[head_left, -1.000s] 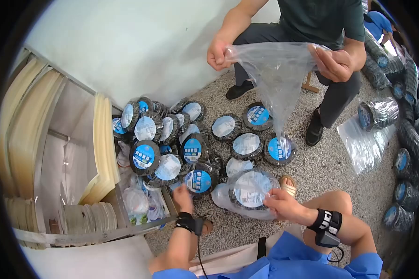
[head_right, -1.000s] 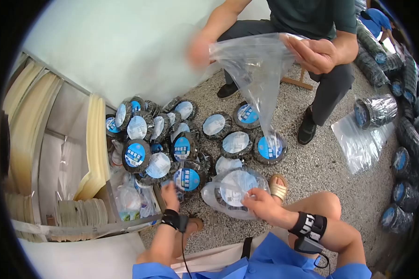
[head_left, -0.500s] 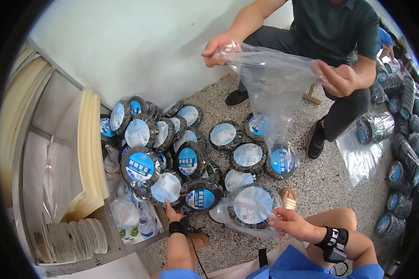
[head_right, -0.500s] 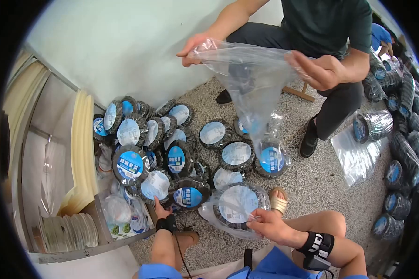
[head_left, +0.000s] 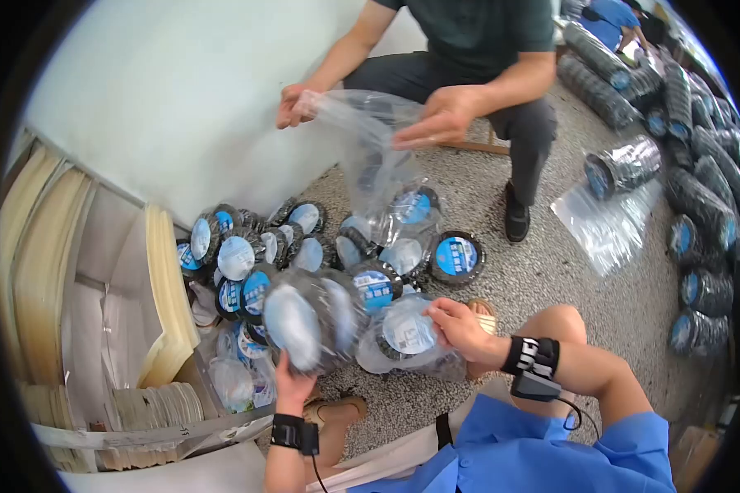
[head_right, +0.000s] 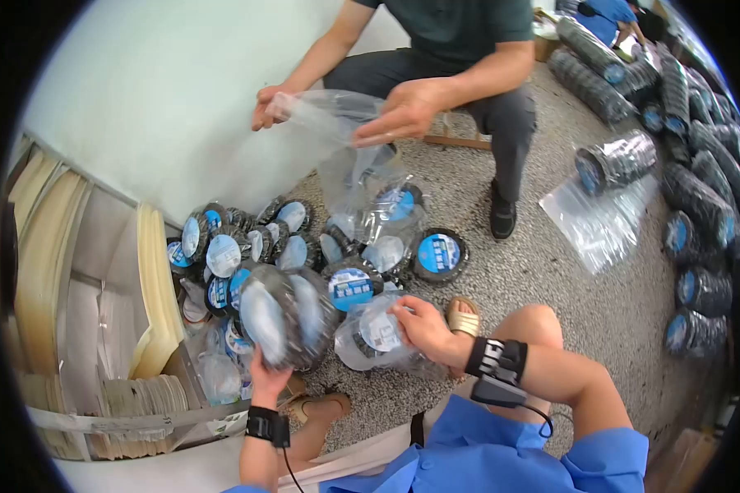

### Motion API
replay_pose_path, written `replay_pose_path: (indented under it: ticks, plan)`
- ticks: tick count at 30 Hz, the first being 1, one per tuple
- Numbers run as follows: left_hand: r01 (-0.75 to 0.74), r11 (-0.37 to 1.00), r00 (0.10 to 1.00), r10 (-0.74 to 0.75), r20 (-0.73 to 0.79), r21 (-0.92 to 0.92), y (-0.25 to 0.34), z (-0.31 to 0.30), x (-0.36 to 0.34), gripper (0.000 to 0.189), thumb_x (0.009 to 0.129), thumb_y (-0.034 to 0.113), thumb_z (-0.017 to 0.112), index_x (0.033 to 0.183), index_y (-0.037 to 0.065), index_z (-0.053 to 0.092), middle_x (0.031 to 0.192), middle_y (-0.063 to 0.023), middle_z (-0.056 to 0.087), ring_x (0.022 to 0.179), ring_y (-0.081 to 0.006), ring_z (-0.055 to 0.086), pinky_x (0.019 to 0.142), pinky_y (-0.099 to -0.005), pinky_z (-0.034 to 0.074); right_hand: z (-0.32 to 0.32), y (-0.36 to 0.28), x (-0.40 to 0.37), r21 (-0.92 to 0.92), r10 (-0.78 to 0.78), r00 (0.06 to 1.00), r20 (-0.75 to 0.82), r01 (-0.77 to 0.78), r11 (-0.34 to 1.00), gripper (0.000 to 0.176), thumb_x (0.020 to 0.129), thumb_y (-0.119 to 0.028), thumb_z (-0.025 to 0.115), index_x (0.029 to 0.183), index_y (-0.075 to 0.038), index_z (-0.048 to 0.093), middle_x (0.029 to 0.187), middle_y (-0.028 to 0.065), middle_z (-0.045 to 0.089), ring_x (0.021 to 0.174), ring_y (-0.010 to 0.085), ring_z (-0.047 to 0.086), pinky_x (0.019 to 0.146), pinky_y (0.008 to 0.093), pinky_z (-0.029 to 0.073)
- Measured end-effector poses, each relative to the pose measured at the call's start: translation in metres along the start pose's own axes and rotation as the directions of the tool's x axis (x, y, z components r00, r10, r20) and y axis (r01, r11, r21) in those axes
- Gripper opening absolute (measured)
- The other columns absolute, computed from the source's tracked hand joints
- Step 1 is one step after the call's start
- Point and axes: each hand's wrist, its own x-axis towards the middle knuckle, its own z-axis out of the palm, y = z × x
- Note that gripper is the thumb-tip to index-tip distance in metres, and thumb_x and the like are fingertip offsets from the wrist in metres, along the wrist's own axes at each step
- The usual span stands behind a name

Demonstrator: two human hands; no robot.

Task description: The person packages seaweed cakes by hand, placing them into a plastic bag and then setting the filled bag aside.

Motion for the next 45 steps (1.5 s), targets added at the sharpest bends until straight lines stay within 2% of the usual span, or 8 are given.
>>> replay_pose_path:
  ticks: [3, 6, 13, 16, 20, 28, 34, 45]
  plan:
    - [-0.316, 0.230, 0.911, -0.198, 0.362, 0.921, -0.015, 0.053, -0.036, 0.052, 0.079, 0.028, 0.068, 0.121, 0.003, 0.053, 0.123, -0.0103, 0.053, 0.104, -0.0241, 0.055, 0.085, -0.0372, 0.046, -0.002, 0.002, -0.003, -0.043, -0.015, 1.000, -0.017, 0.015, 0.999, 0.016, 0.094, -0.021, 0.049, 0.094, -0.007, 0.056, 0.058, -0.0021, 0.047, 0.047, 0.0059, 0.044, 0.043, 0.0233, 0.034]
    - [-0.737, -0.167, 0.675, -0.230, 0.701, 0.655, -0.058, 0.096, -0.049, 0.045, 0.077, 0.024, 0.070, 0.114, 0.001, 0.058, 0.110, -0.0073, 0.060, 0.093, -0.0186, 0.058, 0.081, -0.0306, 0.046, -0.001, 0.008, -0.019, -0.582, -0.576, 0.764, 0.290, 0.619, 0.527, 0.012, 0.085, -0.016, 0.055, 0.090, -0.005, 0.057, 0.071, 0.0169, 0.060, 0.067, 0.0355, 0.059, 0.061, 0.0439, 0.046]
    - [0.209, 0.783, 0.967, -0.256, -0.003, 0.586, -0.107, 0.023, -0.002, 0.038, 0.090, 0.028, 0.056, 0.114, -0.001, 0.057, 0.112, -0.0094, 0.060, 0.100, -0.0211, 0.058, 0.085, -0.0339, 0.046, 0.003, 0.015, -0.063, -0.619, -0.409, 0.631, 0.659, 0.764, 0.181, 0.018, 0.092, -0.021, 0.047, 0.097, -0.004, 0.045, 0.053, 0.0150, 0.052, 0.051, 0.0347, 0.057, 0.045, 0.0434, 0.045]
    - [0.114, 0.944, 0.992, -0.093, -0.081, 0.310, -0.132, 0.002, -0.009, 0.045, 0.093, 0.031, 0.049, 0.122, -0.003, 0.049, 0.117, -0.0126, 0.059, 0.105, -0.0246, 0.057, 0.088, -0.0382, 0.045, -0.001, -0.016, -0.063, -0.385, -0.013, 0.896, 0.444, 0.203, 0.900, 0.018, 0.097, -0.017, 0.041, 0.096, 0.001, 0.042, 0.054, 0.0050, 0.054, 0.057, 0.0169, 0.064, 0.048, 0.0281, 0.051]
    - [-0.473, -0.212, 0.809, 0.279, 0.517, 0.855, -0.143, 0.037, -0.011, 0.053, 0.079, 0.037, 0.067, 0.110, -0.002, 0.050, 0.096, -0.0210, 0.059, 0.088, -0.0332, 0.059, 0.077, -0.0384, 0.047, 0.000, -0.031, -0.048, 0.056, 0.046, 0.950, 0.310, -0.067, 0.996, 0.015, 0.097, -0.016, 0.043, 0.099, -0.002, 0.048, 0.059, 0.0020, 0.053, 0.051, 0.0119, 0.056, 0.046, 0.0238, 0.046]
    - [-0.314, 0.290, 0.760, 0.648, 0.056, 0.904, -0.105, -0.040, 0.106, 0.026, 0.082, 0.025, 0.066, 0.085, 0.001, 0.058, 0.075, -0.0072, 0.058, 0.066, -0.0176, 0.055, 0.061, -0.0316, 0.045, -0.037, -0.065, -0.029, 0.153, -0.151, 0.988, -0.027, 0.153, 0.976, 0.012, 0.094, -0.015, 0.049, 0.092, -0.004, 0.052, 0.058, -0.0065, 0.041, 0.043, 0.0022, 0.031, 0.039, 0.0201, 0.023]
    - [0.154, 0.924, 0.934, -0.021, -0.357, 0.350, -0.151, -0.061, 0.219, 0.050, 0.075, 0.042, 0.073, 0.085, -0.006, 0.060, 0.083, -0.0094, 0.058, 0.076, -0.0185, 0.054, 0.068, -0.0360, 0.044, -0.028, -0.073, -0.018, 0.051, -0.062, 0.998, -0.009, 0.063, 0.997, 0.012, 0.094, -0.015, 0.048, 0.093, -0.003, 0.050, 0.056, -0.0067, 0.038, 0.043, 0.0018, 0.030, 0.041, 0.0201, 0.023]
    - [0.120, 0.892, 0.988, -0.063, -0.144, 0.436, -0.121, -0.187, 0.160, 0.055, 0.079, 0.022, 0.071, 0.121, -0.005, 0.048, 0.114, -0.0128, 0.058, 0.105, -0.0219, 0.054, 0.091, -0.0344, 0.042, -0.019, -0.079, -0.005, 0.003, 0.012, 1.000, -0.022, -0.012, 1.000, 0.013, 0.093, -0.016, 0.051, 0.092, -0.003, 0.053, 0.057, -0.0058, 0.043, 0.043, 0.0012, 0.031, 0.040, 0.0190, 0.020]
